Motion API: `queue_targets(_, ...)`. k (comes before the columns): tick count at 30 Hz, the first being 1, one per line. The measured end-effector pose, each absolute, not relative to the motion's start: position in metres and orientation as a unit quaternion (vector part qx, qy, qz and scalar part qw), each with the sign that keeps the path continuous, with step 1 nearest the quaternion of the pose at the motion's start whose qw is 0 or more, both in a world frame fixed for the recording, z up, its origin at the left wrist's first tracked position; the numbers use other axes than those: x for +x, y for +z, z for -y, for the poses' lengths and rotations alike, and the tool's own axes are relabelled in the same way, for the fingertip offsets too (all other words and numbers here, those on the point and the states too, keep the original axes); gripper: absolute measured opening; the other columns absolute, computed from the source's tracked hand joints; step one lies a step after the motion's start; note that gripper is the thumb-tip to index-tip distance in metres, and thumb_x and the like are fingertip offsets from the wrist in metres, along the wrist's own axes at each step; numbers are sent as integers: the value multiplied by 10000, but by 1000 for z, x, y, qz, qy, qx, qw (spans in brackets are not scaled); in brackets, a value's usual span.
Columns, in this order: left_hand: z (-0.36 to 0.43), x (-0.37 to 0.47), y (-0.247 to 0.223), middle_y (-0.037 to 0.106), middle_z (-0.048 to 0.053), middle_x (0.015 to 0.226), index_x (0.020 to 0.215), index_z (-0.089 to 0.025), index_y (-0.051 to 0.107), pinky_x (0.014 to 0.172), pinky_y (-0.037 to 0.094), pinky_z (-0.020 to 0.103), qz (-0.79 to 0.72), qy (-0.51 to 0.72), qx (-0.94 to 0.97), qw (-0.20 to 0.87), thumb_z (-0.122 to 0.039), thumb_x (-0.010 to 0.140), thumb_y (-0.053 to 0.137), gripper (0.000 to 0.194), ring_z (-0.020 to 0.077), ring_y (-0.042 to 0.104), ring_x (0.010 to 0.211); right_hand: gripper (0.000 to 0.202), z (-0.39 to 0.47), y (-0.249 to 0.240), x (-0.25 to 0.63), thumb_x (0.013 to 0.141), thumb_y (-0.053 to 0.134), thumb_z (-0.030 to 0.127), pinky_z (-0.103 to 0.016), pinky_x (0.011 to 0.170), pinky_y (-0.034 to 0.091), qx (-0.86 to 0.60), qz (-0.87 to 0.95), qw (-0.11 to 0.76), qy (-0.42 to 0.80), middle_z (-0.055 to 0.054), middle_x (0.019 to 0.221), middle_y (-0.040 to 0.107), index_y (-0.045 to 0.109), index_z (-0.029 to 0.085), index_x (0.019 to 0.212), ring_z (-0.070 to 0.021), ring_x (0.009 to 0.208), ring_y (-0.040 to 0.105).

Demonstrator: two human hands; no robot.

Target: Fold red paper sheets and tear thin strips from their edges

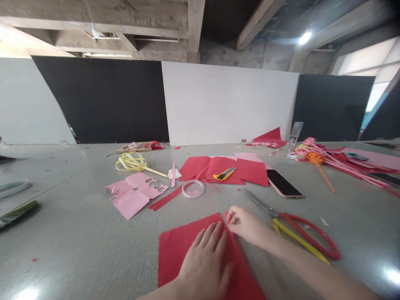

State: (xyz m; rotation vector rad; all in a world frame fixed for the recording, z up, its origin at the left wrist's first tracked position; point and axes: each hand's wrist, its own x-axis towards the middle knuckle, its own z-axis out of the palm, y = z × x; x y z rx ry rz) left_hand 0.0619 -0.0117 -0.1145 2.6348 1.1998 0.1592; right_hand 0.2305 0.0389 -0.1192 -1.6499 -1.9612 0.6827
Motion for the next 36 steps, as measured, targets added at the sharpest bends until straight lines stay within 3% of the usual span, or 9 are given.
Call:
queue_targets(13, 5, 58, -112, 164, 65, 1398, 1339, -170, 246, 1030, 168, 412, -429, 63, 894, 116, -439, 863, 324, 552, 242, 132, 1274, 111, -43, -130, 231, 669, 501, 83, -193, 535, 381, -590, 724, 273, 233, -2, 640, 625, 514, 176, 728, -118, 599, 582)
queue_targets(24, 5, 58, -115, 151, 44, 1403, 1343, -190, 226, 1031, 164, 411, -425, 76, 894, 116, -416, 863, 337, 543, 242, 130, 1275, 133, -47, -132, 231, 623, 530, 59, -187, 514, 376, -595, 718, 274, 234, 2, 604, 620, 520, 173, 690, -115, 569, 574)
queue_targets(30, 5, 59, -113, 177, 65, 1397, 1337, -172, 256, 1030, 169, 414, -429, 70, 894, 110, -446, 867, 311, 546, 244, 143, 1272, 68, -43, -126, 231, 650, 559, 141, -197, 521, 370, -601, 718, 262, 234, -2, 630, 626, 527, 180, 695, -124, 595, 573)
queue_targets(36, 5, 59, -111, 177, 64, 1398, 1342, -173, 240, 1030, 170, 413, -431, 64, 894, 107, -449, 870, 299, 550, 242, 138, 1274, 140, -41, -124, 230, 604, 533, 69, -196, 526, 364, -605, 719, 254, 230, -1, 627, 624, 523, 176, 694, -126, 604, 570)
